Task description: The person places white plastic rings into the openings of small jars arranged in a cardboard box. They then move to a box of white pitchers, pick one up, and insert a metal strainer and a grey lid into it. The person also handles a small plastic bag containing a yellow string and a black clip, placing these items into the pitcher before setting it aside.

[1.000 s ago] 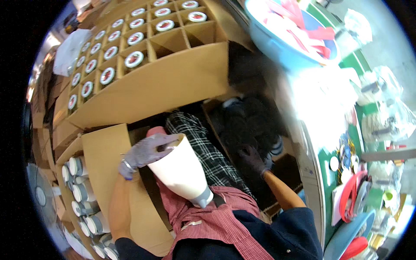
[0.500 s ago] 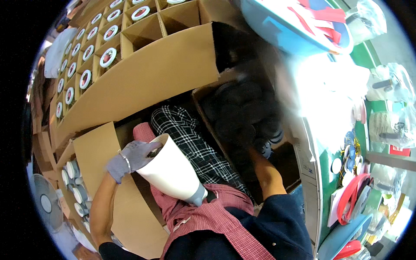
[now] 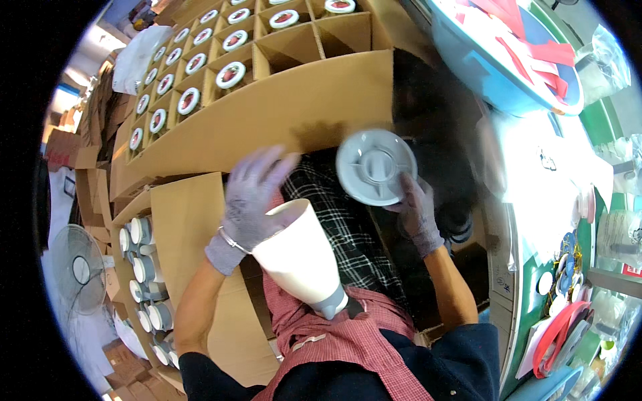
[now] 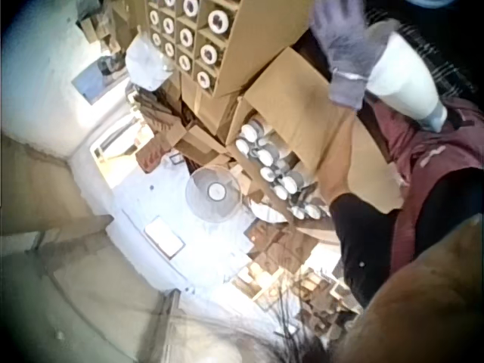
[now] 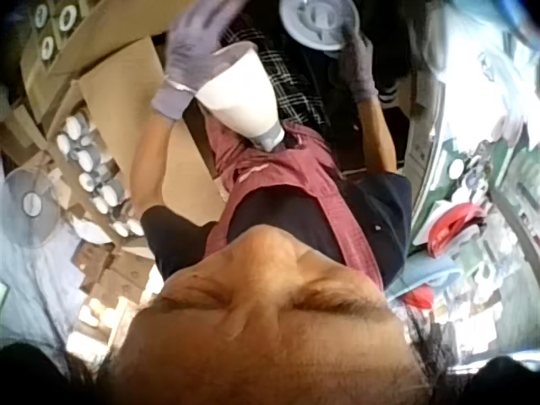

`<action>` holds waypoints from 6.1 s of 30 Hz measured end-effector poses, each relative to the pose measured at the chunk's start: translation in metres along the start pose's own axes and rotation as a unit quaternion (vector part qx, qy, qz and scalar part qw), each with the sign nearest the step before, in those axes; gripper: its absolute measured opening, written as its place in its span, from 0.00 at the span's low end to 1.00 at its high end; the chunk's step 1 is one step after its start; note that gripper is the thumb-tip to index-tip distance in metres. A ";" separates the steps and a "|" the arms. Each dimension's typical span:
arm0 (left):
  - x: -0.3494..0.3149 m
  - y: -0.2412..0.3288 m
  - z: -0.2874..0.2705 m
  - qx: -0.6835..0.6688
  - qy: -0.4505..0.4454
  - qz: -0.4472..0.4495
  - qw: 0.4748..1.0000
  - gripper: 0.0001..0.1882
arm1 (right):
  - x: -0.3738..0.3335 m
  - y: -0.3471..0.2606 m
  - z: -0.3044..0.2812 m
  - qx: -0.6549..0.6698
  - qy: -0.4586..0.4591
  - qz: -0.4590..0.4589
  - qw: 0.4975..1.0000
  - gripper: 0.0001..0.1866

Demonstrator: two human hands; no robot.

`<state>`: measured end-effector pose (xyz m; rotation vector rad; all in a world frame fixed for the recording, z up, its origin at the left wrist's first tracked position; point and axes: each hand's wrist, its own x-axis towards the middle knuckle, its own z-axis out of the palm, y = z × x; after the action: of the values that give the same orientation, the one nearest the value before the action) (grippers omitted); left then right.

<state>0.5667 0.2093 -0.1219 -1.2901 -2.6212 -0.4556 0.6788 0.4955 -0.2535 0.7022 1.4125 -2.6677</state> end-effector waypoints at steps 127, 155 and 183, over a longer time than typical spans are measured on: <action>-0.142 0.051 0.169 -0.364 -0.132 -0.014 0.922 0.30 | -0.044 -0.155 0.203 -0.475 -0.157 -0.177 0.848 0.27; -0.223 0.017 -0.029 -0.729 0.011 -0.295 0.618 0.40 | 0.022 -0.042 0.177 -0.682 -0.269 -0.461 0.500 0.19; -0.179 0.047 0.025 -0.536 0.307 -0.397 0.679 0.34 | -0.057 -0.032 0.221 -0.416 -0.214 -0.354 0.810 0.12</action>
<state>0.7119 0.1129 -0.1898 0.1632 -2.0278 -2.2886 0.6399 0.3291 -0.0985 -0.5718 2.6879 -1.8878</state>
